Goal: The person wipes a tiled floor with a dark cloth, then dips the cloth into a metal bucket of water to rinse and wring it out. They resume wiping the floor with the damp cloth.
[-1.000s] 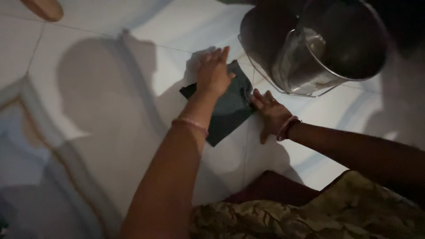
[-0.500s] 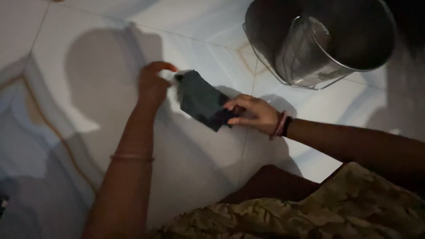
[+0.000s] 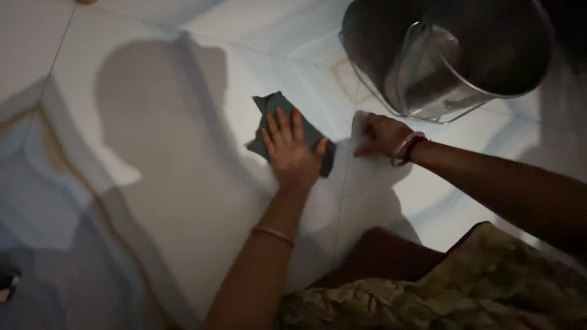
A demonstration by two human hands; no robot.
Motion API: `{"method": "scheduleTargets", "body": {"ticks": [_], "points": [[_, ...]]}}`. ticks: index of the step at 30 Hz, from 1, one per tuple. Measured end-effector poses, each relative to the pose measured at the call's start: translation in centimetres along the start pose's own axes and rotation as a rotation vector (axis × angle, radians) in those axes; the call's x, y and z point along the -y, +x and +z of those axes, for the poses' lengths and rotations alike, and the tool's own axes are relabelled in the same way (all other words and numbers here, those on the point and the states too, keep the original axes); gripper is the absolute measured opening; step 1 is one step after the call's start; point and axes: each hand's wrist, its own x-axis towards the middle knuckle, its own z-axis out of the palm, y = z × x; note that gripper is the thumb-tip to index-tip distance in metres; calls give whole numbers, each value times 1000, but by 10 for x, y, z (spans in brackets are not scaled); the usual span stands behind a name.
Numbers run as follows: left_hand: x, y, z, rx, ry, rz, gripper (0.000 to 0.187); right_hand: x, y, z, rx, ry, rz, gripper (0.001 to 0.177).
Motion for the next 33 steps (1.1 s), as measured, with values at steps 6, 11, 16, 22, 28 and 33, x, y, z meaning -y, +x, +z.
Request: {"method": "scheduleTargets", "body": {"ticks": [6,11,16,22,28,33], "points": [[69,51,-2,88,238,23,89,9,8,-6,-197,-295,-279,130],[72,126,-1,183,304,1,77,29,1,-27,97,-245,76,137],[1,182,17,355,437,120,79,49,7,-44,159,-481,7,146],[-40,192,37,450,334,456,74,65,22,-56,272,-566,82,153],[30,261,39,313,470,373,83,50,20,-53,148,-271,103,156],[66,323,36,284,352,157,83,47,19,-40,69,-121,97,159]]}}
